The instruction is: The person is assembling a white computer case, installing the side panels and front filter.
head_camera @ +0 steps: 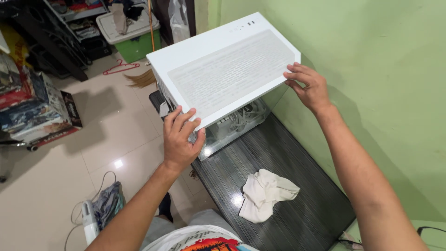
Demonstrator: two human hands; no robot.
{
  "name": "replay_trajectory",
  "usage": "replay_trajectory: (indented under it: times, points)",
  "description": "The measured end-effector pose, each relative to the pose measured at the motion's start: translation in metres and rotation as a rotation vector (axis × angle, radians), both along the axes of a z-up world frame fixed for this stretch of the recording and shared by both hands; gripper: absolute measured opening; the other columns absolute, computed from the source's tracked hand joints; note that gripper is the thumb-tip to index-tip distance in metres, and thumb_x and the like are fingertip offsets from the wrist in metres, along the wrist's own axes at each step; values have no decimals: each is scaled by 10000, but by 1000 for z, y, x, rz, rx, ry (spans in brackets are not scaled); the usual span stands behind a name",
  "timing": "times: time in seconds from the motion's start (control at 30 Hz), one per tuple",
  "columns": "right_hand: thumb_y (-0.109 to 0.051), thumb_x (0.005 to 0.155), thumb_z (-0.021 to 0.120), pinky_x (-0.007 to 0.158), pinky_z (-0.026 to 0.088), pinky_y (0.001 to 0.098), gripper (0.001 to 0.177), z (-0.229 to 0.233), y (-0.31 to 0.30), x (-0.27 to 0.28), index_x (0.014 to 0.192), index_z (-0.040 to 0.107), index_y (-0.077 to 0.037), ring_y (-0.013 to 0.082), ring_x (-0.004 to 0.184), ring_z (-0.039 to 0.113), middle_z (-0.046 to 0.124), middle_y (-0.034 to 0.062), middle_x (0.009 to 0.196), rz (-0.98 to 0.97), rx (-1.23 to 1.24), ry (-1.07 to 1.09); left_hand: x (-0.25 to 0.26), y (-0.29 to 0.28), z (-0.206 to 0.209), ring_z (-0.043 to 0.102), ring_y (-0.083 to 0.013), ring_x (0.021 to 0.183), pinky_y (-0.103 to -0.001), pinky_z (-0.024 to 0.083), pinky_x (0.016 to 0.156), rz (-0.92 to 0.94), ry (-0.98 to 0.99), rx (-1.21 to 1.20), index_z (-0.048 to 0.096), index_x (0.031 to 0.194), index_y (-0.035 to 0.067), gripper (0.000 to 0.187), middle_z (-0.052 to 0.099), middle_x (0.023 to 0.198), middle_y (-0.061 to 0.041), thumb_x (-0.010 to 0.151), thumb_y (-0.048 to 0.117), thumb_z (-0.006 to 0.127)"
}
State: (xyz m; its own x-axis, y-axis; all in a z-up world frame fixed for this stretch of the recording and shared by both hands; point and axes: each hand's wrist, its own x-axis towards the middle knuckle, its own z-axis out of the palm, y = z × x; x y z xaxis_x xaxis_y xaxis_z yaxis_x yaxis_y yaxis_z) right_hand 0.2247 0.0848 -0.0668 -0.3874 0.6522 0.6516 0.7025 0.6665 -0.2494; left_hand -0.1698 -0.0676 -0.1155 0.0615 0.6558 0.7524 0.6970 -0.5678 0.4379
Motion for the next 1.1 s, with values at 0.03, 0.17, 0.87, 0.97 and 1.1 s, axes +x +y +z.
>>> replay_trajectory:
  times: [0.03, 0.17, 0.87, 0.97, 1.1]
  points:
    - [-53, 898, 831, 1123, 538, 383, 308, 1, -1, 0, 1184, 761, -142, 263, 1311, 647, 713, 66, 1328, -6, 5, 1, -1, 0, 1, 481, -369, 1383, -459, 419, 1157, -6, 1, 5, 732, 1087, 55, 227, 657, 1335, -84, 878, 138, 763]
    - [-25, 909, 791, 1088, 534, 395, 307, 4, 0, 3, 1191, 772, -145, 286, 1289, 644, 711, 78, 1320, 8, -36, 5, -9, -3, 6, 505, -351, 1365, -468, 417, 1104, 0, 27, 7, 734, 1099, 74, 265, 660, 1337, -75, 861, 179, 787]
    - [-361, 879, 758, 1042, 484, 420, 538, -256, -193, -55, 1352, 629, -140, 344, 1229, 580, 591, 215, 1326, -627, -1004, 83, -105, 132, 78, 616, -348, 1163, -442, 472, 1022, -280, -11, 12, 723, 1144, 47, 232, 663, 1293, -168, 939, 155, 731]
    - [-348, 763, 879, 1097, 413, 490, 837, -267, -232, -89, 1488, 486, -202, 424, 1380, 412, 367, 239, 1527, -965, -1165, -191, -127, 181, 78, 628, -343, 1176, -421, 495, 1026, -362, -89, -46, 712, 1169, 18, 212, 653, 1295, -175, 989, 128, 708]
    - [-227, 716, 834, 1075, 518, 452, 765, -375, -266, -63, 1434, 579, -162, 379, 1266, 626, 632, 212, 1366, -1162, -974, -35, -149, 233, 69, 662, -303, 1122, -372, 537, 967, -512, -176, -284, 693, 1121, 7, 217, 666, 1219, -143, 949, 140, 701]
